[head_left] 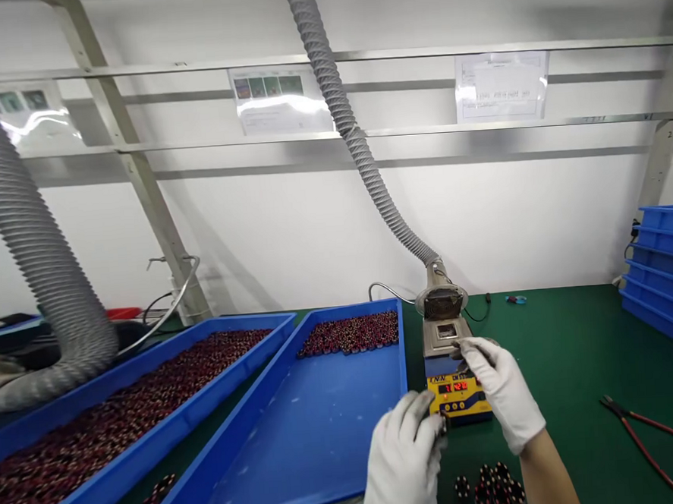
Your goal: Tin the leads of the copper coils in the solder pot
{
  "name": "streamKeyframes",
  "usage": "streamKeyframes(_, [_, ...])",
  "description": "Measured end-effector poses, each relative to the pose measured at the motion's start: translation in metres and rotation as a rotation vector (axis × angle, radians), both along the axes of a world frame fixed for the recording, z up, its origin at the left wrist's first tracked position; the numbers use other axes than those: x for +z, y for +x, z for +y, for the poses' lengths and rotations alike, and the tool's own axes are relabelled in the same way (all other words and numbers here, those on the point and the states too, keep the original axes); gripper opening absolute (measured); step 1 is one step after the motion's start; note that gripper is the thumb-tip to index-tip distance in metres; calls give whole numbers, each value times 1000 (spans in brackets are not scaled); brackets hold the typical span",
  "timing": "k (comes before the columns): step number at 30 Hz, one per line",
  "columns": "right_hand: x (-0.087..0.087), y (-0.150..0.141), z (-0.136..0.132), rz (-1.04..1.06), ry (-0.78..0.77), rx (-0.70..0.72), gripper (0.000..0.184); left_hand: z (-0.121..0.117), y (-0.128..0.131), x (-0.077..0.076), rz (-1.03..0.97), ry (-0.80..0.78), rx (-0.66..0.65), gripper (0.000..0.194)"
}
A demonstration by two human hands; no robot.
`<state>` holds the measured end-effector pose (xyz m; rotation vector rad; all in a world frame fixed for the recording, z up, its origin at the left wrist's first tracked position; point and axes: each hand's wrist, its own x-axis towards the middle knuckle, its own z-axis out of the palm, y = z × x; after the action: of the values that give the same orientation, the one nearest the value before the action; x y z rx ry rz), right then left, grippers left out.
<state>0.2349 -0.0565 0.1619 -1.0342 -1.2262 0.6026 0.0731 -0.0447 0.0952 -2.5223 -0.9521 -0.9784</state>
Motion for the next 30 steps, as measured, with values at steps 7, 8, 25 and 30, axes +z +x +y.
streamKeyframes(7, [-11,-14,23,355,45,373,27,19,19,55,-234,476,-4,23])
streamKeyframes(8, [-12,-12,25,373,50,375,26,20,23,55,-273,471,-28,23])
streamKeyframes(25, [-18,-4,28,151,-61,533,25,44,5,43,-416,28,-334,28])
streamKeyframes(30, [-20,-7,30,262,41,406,14,43,4,49,-334,175,-317,22])
